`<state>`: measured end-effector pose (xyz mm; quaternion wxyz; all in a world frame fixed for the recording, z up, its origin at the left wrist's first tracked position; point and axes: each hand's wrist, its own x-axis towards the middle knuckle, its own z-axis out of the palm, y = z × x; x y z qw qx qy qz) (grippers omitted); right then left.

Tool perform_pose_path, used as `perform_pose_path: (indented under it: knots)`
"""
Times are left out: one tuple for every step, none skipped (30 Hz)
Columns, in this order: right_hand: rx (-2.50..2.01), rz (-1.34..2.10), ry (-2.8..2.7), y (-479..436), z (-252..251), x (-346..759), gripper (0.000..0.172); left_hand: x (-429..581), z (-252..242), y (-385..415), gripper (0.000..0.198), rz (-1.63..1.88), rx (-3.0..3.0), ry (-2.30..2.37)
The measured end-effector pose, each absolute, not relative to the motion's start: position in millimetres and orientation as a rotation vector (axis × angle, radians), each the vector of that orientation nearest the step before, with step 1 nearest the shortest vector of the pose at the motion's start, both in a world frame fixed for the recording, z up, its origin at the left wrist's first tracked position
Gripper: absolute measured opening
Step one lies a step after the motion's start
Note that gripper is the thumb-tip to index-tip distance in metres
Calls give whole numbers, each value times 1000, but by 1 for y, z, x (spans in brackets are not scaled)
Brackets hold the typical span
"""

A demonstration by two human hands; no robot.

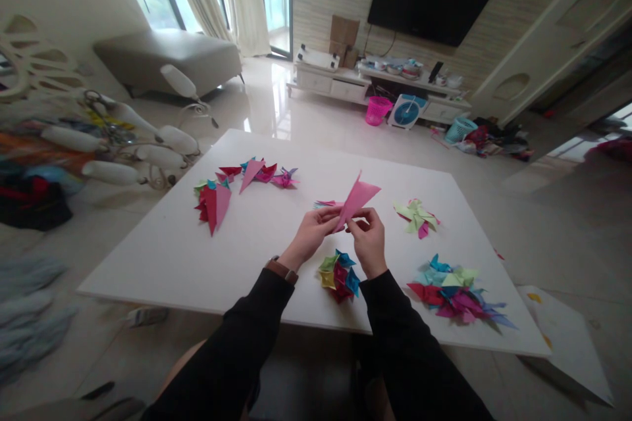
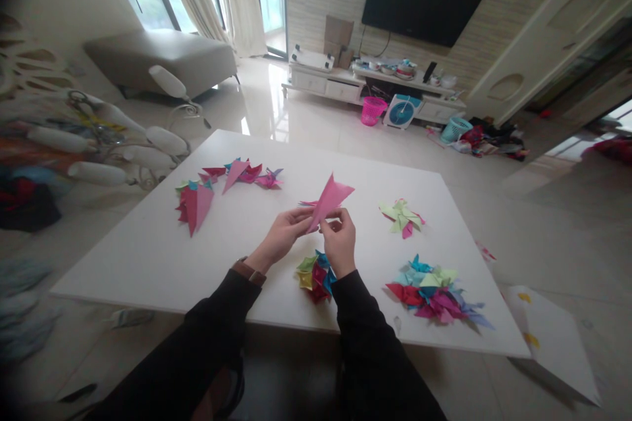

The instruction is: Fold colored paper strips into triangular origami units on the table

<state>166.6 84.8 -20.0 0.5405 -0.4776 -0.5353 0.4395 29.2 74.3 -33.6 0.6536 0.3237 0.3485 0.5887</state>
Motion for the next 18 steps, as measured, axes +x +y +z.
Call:
perform_pose_path:
  knots:
    - [-1149,1042,-1282,86,-21,167,19,30,-35,76,43,1346,723,780]
    - [-1161,1044,-1285,86,-22,167,18,30,-36,77,42,1356,712,775]
    - [-1169,1049,-1284,87,-23,167,18,31,-36,77,41,1363,706,775]
    - [-1175,1054,-1281,87,-23,167,18,31,-36,77,41,1367,706,779]
    - [-1178,1058,-1279,86,-23,168,19,31,-36,77,41,1367,712,785]
    - [-1177,1060,-1278,86,-23,168,20,32,-35,76,41,1365,721,793]
    - [-1174,1059,-1274,85,-22,168,22,32,-34,75,41,1365,729,803]
    - [-1168,1057,-1268,84,-22,168,24,33,-33,74,41,1365,734,813]
    - [-1159,1054,-1256,82,-21,168,26,33,-33,73,41,1369,732,824]
    - [-1149,1052,-1240,81,-20,168,28,33,-32,71,41,1374,726,835]
    - [-1138,1051,-1221,79,-19,168,30,34,-32,70,41,1377,718,845]
    - [-1129,1052,-1202,77,-18,168,32,34,-32,68,41,1380,711,853]
    - [-1122,1057,-1188,76,-17,167,34,34,-32,66,41,1379,707,860]
    - [-1118,1062,-1177,74,-16,167,35,34,-32,64,41,1378,705,867]
    - [-1115,1065,-1168,73,-15,167,36,34,-32,62,41,1377,705,874]
    - [-1114,1068,-1165,71,-14,167,37,34,-32,61,41,1376,708,882]
    - [-1111,1071,-1169,70,-13,167,36,34,-31,59,40,1376,713,891]
    - [-1107,1074,-1177,69,-13,167,35,34,-31,58,40,1375,721,898]
